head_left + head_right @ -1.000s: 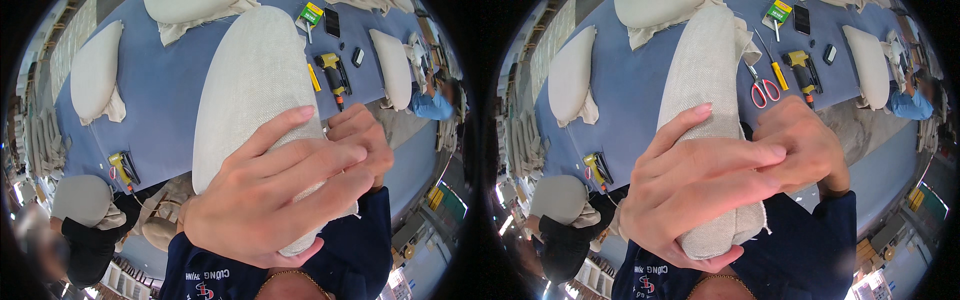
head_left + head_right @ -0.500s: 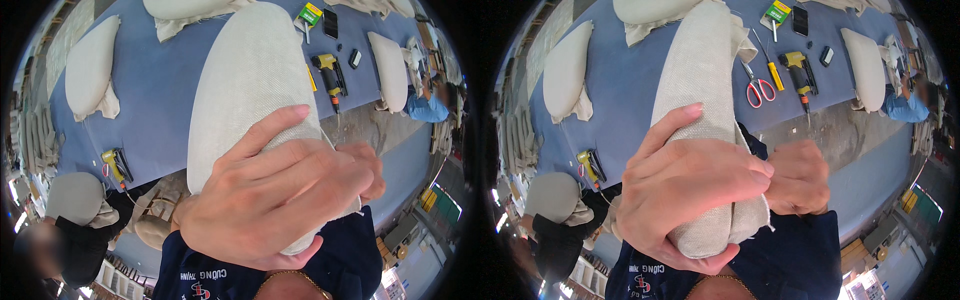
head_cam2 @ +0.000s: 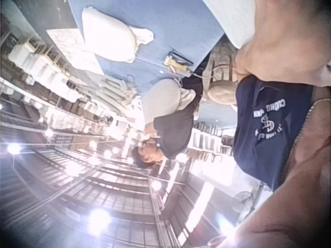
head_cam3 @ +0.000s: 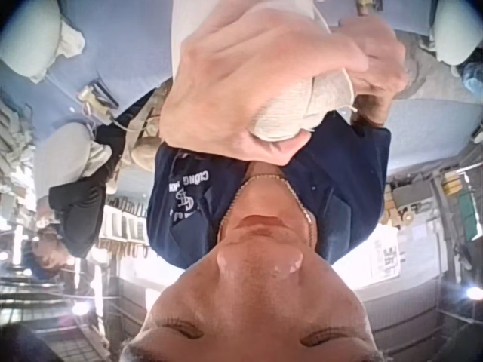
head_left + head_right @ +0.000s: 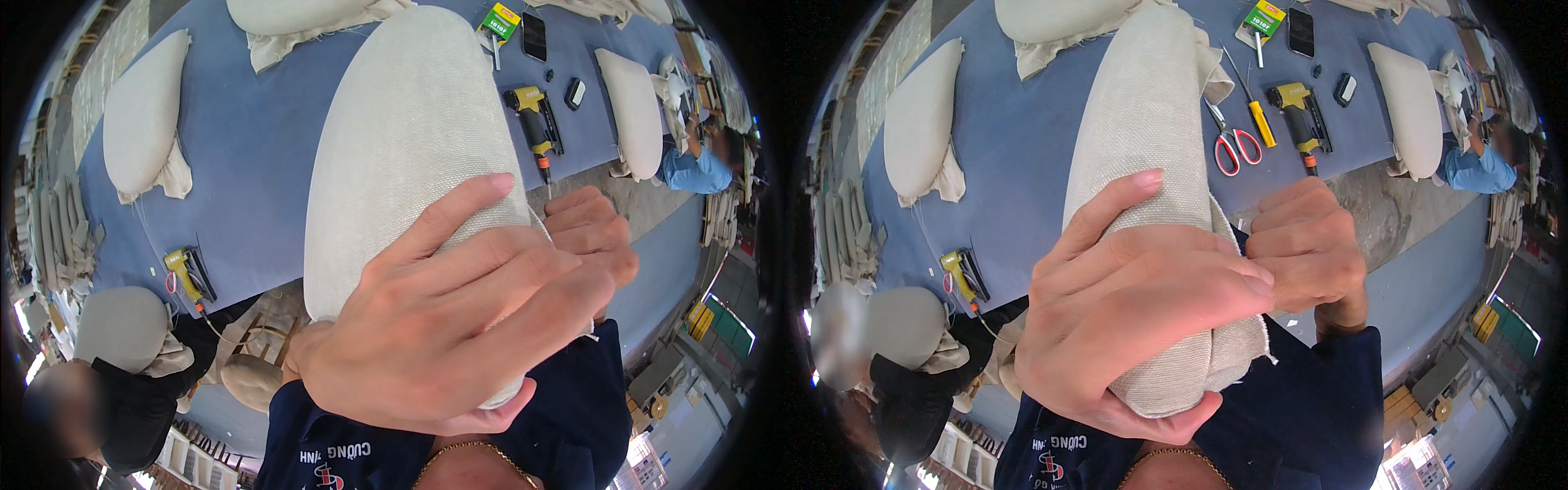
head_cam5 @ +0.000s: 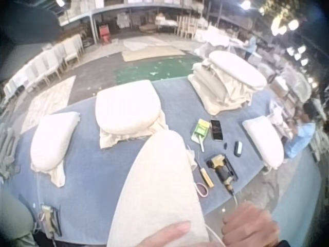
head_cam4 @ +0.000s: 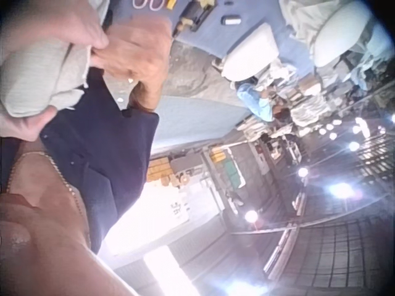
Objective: The person staples fabric onto a cushion frame using a staple gun, then trims excess fabric with scissors. They proceed to hand-sew the edges of a cushion cover using a needle and thread, pulling the fabric taut and securing the seams.
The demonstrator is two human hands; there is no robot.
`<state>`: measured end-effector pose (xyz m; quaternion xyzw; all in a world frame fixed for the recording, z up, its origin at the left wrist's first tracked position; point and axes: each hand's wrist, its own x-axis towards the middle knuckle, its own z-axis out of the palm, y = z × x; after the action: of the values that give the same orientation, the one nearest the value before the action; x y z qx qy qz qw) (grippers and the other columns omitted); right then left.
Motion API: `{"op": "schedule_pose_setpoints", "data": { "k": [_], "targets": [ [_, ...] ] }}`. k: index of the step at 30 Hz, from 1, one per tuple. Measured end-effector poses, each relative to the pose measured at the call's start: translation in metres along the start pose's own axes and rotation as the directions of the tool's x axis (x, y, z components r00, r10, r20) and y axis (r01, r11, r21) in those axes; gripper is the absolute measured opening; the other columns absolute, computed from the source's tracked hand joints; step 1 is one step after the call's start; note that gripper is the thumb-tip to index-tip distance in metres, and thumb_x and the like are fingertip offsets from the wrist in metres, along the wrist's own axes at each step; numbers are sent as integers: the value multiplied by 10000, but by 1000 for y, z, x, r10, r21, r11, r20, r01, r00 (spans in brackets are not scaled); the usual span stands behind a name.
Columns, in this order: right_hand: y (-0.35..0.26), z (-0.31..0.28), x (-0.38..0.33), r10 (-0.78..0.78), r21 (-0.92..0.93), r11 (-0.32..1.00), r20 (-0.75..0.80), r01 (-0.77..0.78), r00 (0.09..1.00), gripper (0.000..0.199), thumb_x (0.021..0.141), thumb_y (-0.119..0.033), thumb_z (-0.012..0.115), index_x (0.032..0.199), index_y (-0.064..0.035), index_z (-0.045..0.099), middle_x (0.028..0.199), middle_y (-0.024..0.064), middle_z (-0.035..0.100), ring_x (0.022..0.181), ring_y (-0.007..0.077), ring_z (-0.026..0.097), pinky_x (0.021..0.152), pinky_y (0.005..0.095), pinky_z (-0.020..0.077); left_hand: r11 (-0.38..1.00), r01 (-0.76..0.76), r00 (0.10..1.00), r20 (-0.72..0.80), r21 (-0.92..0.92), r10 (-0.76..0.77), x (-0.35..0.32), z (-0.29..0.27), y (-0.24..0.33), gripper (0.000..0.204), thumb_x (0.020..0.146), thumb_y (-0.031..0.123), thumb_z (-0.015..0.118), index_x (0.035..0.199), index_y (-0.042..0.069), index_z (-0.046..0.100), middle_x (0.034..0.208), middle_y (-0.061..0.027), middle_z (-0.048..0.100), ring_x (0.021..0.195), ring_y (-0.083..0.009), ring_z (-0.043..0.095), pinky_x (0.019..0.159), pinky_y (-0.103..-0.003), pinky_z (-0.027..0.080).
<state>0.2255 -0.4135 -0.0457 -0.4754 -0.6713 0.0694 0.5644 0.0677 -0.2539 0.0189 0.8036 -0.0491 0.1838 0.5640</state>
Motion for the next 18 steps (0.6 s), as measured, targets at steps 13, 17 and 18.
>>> {"op": "schedule_pose_setpoints", "data": {
  "k": [13,17,18],
  "targets": [
    [6,20,29,349,-259,893,-123,-369,929,244,786,-155,839,713,-4,662,577,33,555,454,170,495,460,281,342,967,-124,925,-327,221,193,-12,-93,-10,550,763,462,745,1021,-12,635,996,-249,716,1008,-320,683,1060,-479,401],
    [14,58,32,503,155,862,-148,-483,851,212,879,-123,784,765,14,670,588,-28,541,525,14,405,473,217,274,903,-41,795,-533,429,289,-39,-124,-16,634,662,288,866,1161,-23,628,1238,-206,631,1125,-293,615,1005,-401,456],
    [13,66,39,530,220,841,-147,-495,835,199,880,-121,785,785,14,674,590,-33,541,529,10,401,475,214,270,876,20,764,-572,481,297,-40,-118,-14,698,660,289,891,1221,-8,602,1307,-210,592,1188,-297,585,1021,-407,444]
  ]
}}
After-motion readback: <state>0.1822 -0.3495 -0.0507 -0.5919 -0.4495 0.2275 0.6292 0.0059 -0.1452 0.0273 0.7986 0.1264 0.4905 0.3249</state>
